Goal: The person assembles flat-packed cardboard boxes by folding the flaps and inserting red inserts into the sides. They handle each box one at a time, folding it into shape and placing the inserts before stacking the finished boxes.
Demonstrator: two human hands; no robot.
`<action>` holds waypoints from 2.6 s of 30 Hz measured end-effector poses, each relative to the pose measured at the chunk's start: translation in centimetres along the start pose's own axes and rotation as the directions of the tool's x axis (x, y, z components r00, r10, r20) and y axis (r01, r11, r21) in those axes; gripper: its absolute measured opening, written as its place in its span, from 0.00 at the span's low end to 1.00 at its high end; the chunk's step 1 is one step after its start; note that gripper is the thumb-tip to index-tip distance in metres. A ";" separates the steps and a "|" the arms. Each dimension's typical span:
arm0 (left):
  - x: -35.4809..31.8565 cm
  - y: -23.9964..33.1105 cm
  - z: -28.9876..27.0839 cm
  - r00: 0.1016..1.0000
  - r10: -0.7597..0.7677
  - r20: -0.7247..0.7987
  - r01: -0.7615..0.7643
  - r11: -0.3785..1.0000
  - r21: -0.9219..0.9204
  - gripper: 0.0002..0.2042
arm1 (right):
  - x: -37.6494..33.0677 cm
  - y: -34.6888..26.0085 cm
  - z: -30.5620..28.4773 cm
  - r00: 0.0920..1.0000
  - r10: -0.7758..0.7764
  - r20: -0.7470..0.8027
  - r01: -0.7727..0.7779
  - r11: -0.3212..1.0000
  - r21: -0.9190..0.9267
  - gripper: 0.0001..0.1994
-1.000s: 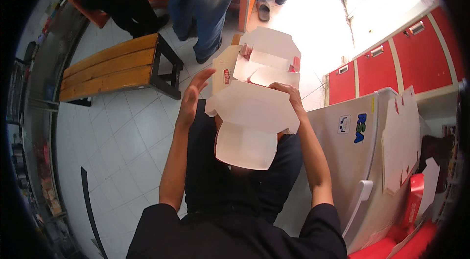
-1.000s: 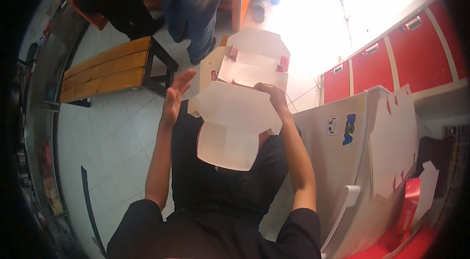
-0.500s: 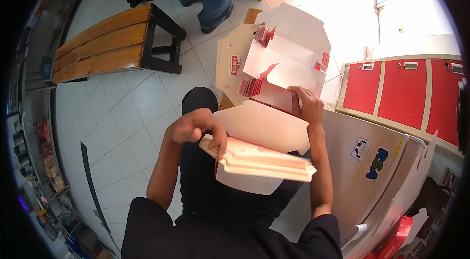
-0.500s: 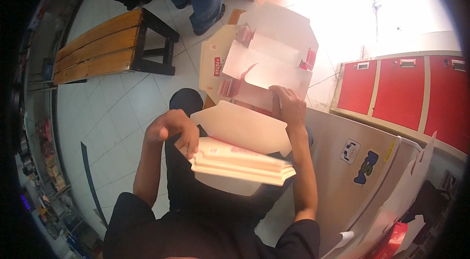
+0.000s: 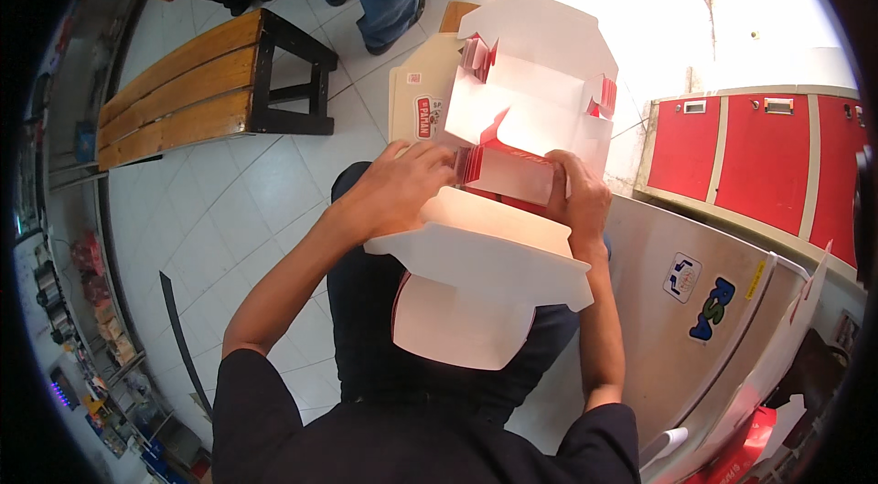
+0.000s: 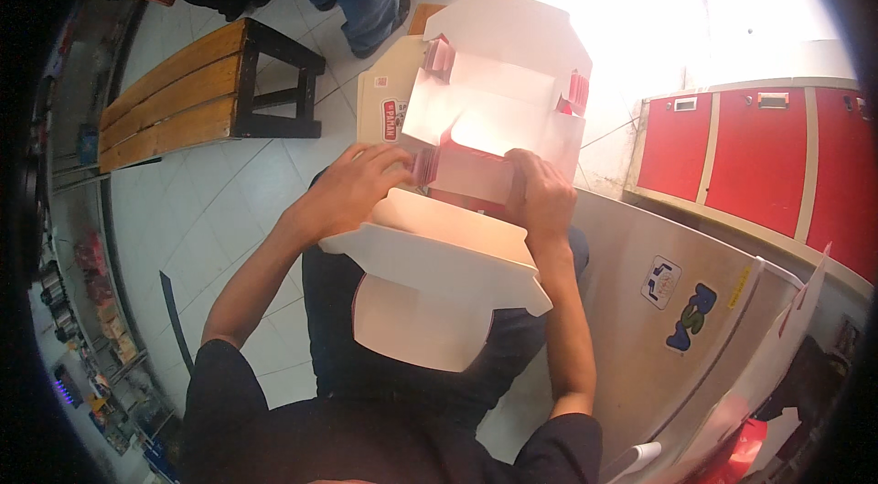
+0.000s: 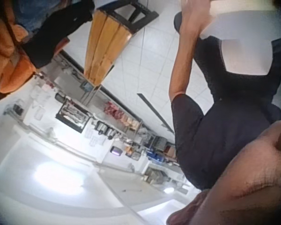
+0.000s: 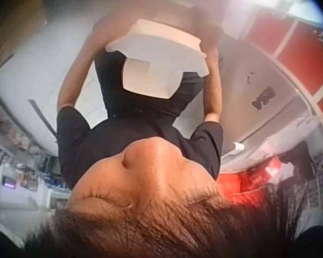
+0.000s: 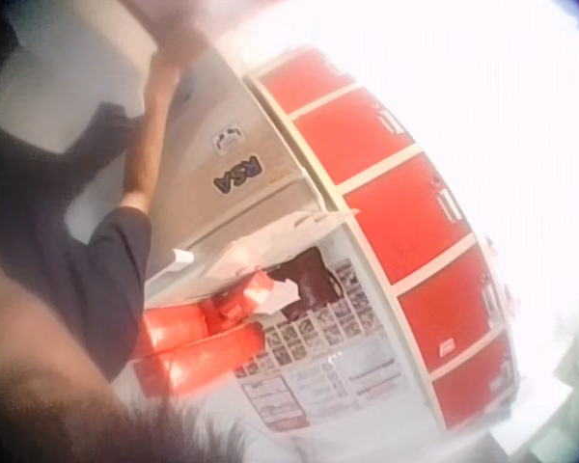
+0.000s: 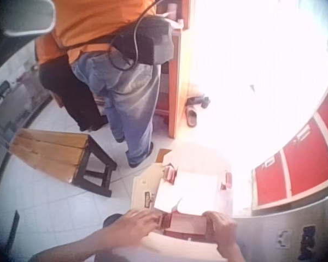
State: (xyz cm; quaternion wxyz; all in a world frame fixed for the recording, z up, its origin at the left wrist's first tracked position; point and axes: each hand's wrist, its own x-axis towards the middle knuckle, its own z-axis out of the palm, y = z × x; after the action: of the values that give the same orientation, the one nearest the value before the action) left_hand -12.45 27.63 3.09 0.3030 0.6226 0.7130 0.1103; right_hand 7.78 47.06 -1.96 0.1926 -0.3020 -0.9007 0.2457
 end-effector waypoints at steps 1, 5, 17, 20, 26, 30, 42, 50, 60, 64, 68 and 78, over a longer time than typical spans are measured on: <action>-0.6 0.1 0.1 0.999 -0.042 0.010 0.042 0.999 0.016 0.25 | 0.1 0.1 0.0 1.000 -0.006 0.007 0.006 1.000 0.006 0.08; -0.2 0.2 0.4 0.996 -0.086 0.026 0.088 0.991 -0.103 0.24 | 0.3 0.0 0.0 0.998 -0.049 0.037 0.048 0.998 0.031 0.10; 0.8 -1.1 1.0 0.991 -0.118 0.069 0.119 0.993 -0.005 0.22 | 0.7 0.4 -0.3 0.985 -0.013 -0.173 0.040 0.988 0.152 0.06; 0.9 -1.3 1.2 0.985 -0.145 0.096 0.148 0.989 -0.025 0.23 | 2.0 -1.3 -2.4 0.968 0.114 -0.225 -0.053 0.964 0.259 0.05; 1.1 -2.0 0.3 0.996 -0.057 0.072 0.075 0.958 -0.278 0.26 | 4.6 -2.3 -7.9 0.894 0.008 -0.449 0.099 0.971 0.216 0.05; -1.9 -3.7 -3.4 0.981 -0.060 -0.183 -0.079 0.742 -0.665 0.38 | 3.9 -7.0 -11.3 0.750 -0.140 -0.647 0.254 0.963 0.086 0.04; -14.2 4.1 -6.0 0.682 -0.677 -0.277 -0.435 -0.070 -0.898 0.22 | -6.6 -18.5 -8.2 0.671 -0.733 -0.112 0.733 0.678 -0.054 0.11; -20.2 6.6 -1.5 0.429 -0.717 -0.550 -0.785 0.006 -0.620 0.18 | -6.2 -21.0 -11.4 0.991 0.052 -0.124 0.086 0.465 0.881 0.18; -24.9 9.6 1.1 0.152 -0.417 -0.896 -0.003 0.906 -0.423 0.49 | -7.8 -28.3 -8.4 0.963 -0.262 -0.067 0.247 0.750 0.614 0.12; -25.4 12.6 1.7 0.311 -0.558 -0.769 -0.526 0.573 -0.628 0.34 | -10.7 -32.2 -5.3 0.694 -0.719 0.026 0.543 0.547 0.637 0.35; -27.6 11.8 -1.4 0.212 -0.810 -0.547 -0.748 0.226 -0.624 0.18 | -11.5 -31.1 -4.7 0.604 -0.782 0.155 0.588 0.569 0.576 0.45; -23.7 11.0 -1.3 0.352 -0.722 -0.596 -0.820 0.070 -0.569 0.12 | -10.3 -29.2 -3.2 0.877 -0.480 -0.026 0.238 0.386 0.891 0.26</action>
State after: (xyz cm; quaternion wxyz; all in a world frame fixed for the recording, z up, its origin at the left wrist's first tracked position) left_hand -3.16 7.49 17.02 0.1532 0.0570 0.3935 0.9047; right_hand 3.86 21.19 14.85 0.2590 0.0747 -0.7058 0.6552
